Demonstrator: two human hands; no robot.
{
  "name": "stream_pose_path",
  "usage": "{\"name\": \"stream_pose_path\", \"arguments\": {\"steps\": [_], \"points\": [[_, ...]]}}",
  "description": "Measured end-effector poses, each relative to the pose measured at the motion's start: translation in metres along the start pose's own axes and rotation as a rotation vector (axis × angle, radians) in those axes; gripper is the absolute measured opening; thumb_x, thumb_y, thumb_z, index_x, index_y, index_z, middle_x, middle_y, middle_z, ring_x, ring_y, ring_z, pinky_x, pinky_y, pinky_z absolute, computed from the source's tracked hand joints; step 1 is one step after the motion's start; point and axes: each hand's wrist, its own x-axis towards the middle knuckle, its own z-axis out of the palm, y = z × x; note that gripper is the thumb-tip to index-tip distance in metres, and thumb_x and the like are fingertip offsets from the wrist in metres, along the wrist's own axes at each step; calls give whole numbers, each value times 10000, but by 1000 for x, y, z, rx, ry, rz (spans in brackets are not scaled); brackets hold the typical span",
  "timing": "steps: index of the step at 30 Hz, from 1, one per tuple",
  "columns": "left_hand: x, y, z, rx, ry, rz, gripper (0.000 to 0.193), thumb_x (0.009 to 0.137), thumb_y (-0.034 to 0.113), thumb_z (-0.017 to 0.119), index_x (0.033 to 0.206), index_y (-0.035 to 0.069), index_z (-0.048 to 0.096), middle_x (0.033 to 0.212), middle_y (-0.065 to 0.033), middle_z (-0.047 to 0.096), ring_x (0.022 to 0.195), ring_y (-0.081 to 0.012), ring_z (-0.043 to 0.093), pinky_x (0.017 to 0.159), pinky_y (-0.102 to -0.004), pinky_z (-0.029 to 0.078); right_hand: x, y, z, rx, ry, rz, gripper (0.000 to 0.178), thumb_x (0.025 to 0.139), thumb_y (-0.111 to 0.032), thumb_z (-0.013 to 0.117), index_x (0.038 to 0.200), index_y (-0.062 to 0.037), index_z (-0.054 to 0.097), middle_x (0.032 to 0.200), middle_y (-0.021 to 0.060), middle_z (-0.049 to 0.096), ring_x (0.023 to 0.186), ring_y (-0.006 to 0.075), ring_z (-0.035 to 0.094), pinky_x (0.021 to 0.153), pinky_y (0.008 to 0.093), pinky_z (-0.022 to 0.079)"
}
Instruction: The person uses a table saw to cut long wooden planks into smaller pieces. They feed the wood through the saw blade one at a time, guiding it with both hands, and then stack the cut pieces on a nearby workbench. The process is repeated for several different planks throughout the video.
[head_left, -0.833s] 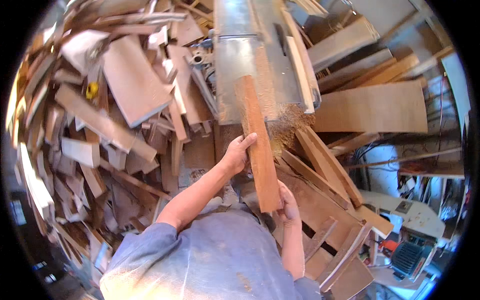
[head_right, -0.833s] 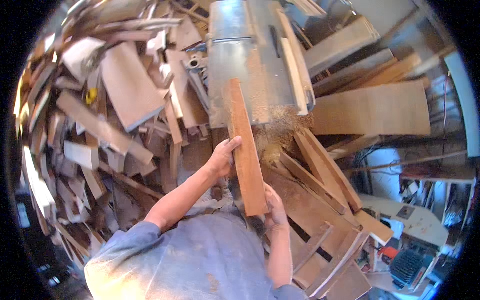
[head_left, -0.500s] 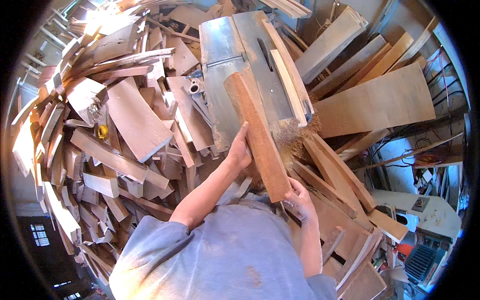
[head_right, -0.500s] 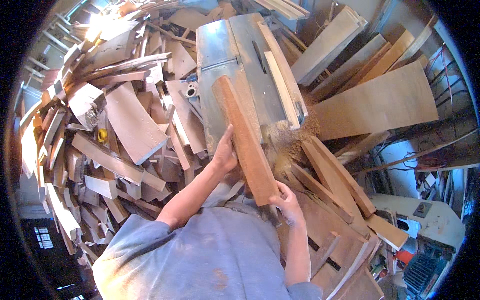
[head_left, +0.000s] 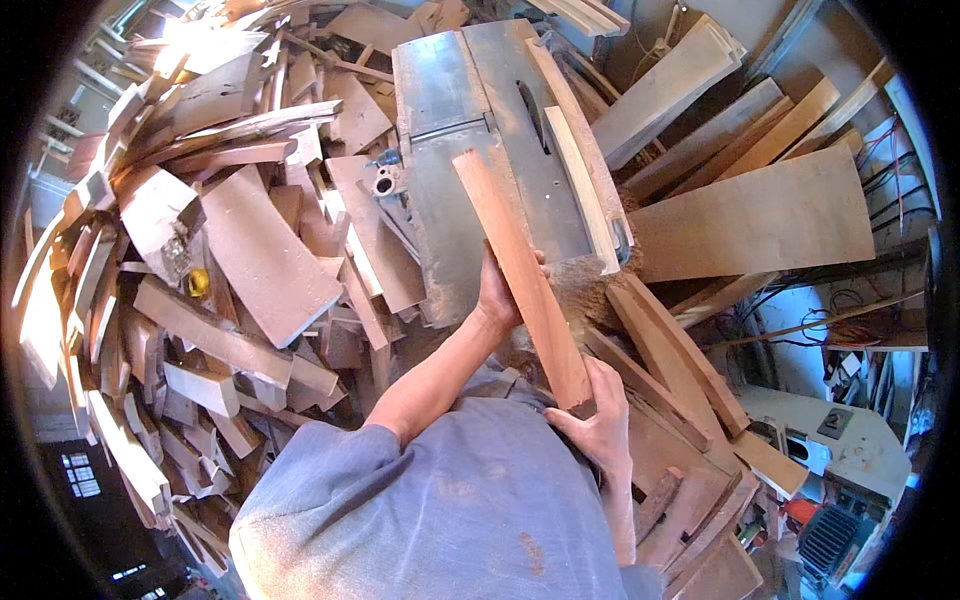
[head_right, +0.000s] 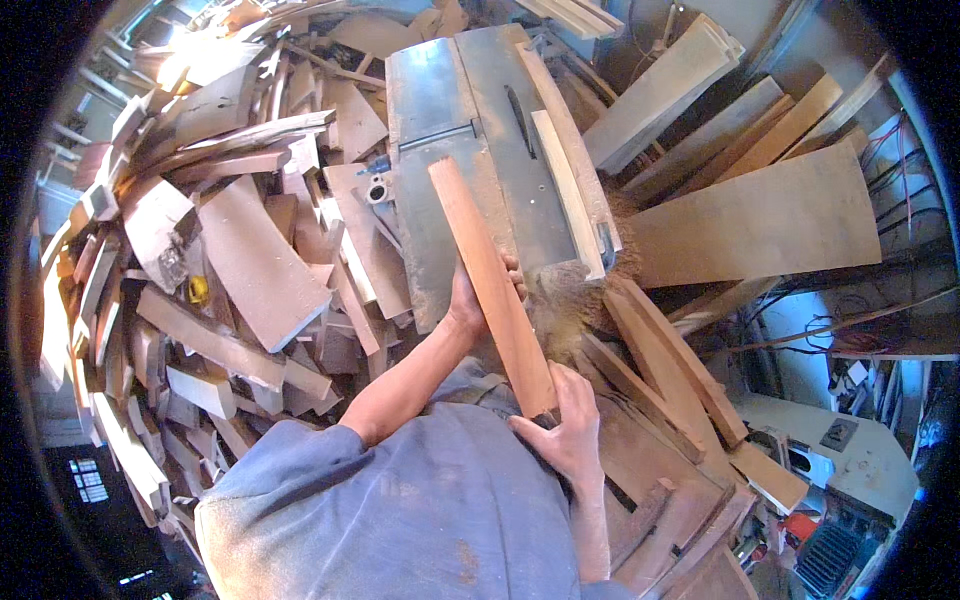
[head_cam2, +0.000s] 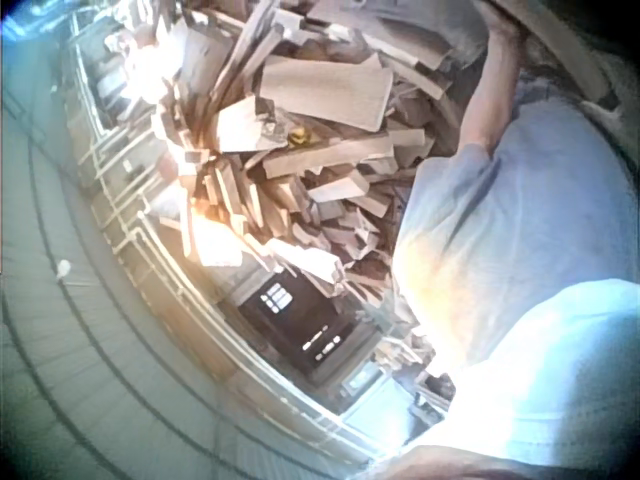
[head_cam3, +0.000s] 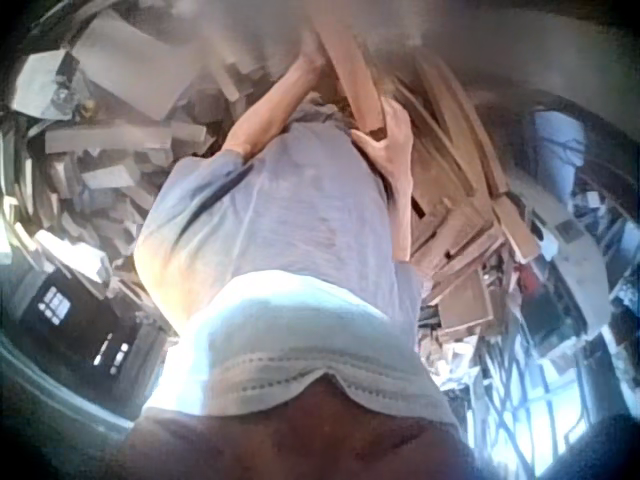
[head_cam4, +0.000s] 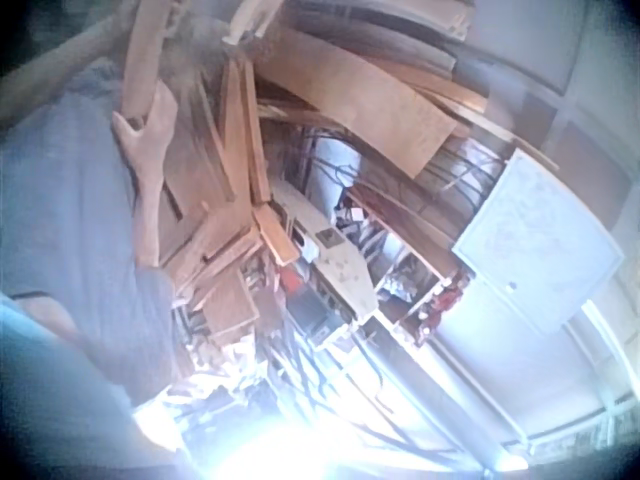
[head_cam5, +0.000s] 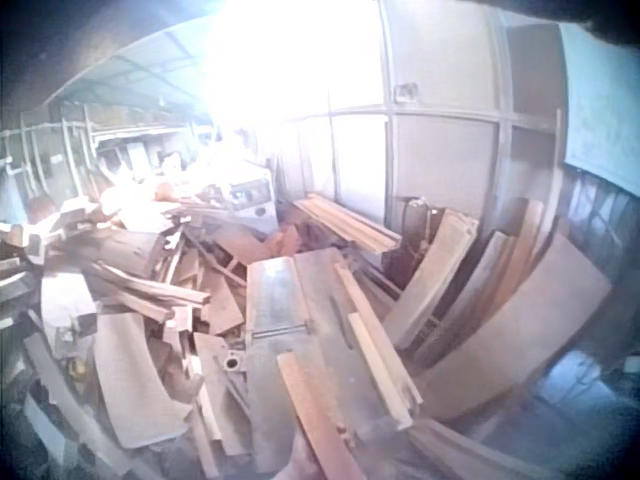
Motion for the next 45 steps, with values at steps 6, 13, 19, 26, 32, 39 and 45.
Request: {"name": "stream_pose_path", "arguments": {"steps": [6,13,19,26,32,39,45], "points": [[28,21,-25,57,10,24,798,922,819,471,1185,84,635,1080,-104,666,947,-282,660,907,-473,547,41,-19,24,80,86,295,840,695,-219,905,1414,12,538,1356,230,629,1250,380,623,1071,463,494],[62,150,-46,229,420,206,992,935,659,655,1634,117,205,1492,-206,428,1405,-355,444,1167,-511,416,64,-20,12,191,129,521,723,689,-136,851,1342,15,579,1220,145,696,1155,206,651,1033,365,495],[60,230,-93,544,567,-71,438,936,390,769,1151,47,603,1091,-139,677,1037,-370,700,969,-535,569,67,-35,-2,153,-11,446,729,664,-105,850,1333,9,582,1307,174,694,1220,267,667,1066,392,494],[32,231,-98,492,572,-29,415,1002,439,678,1117,55,571,1065,-126,685,1077,-438,694,955,-569,575,75,-53,2,91,-88,393,693,636,-26,806,1302,-16,615,1377,161,665,1266,333,648,1088,422,495],[25,232,-84,529,554,15,436,1027,428,636,1155,27,522,1065,-131,647,1001,-411,708,886,-531,607,71,-53,1,71,-77,311,677,638,-23,815,1290,-5,631,1363,175,673,1269,321,650,1075,399,500],[6,219,-65,426,564,-15,268,1043,329,597,1033,66,546,1028,-127,680,1007,-439,694,940,-584,568,48,-29,-17,159,-61,296,689,640,-65,831,1294,0,626,1330,184,679,1234,349,661,1063,417,513],[9,195,-64,402,568,-85,420,1089,441,444,1127,42,569,1106,-144,676,1097,-419,654,1037,-586,493,16,3,-27,350,19,446,725,654,-135,883,1310,14,614,1274,151,701,1170,250,681,1015,381,527]]}}
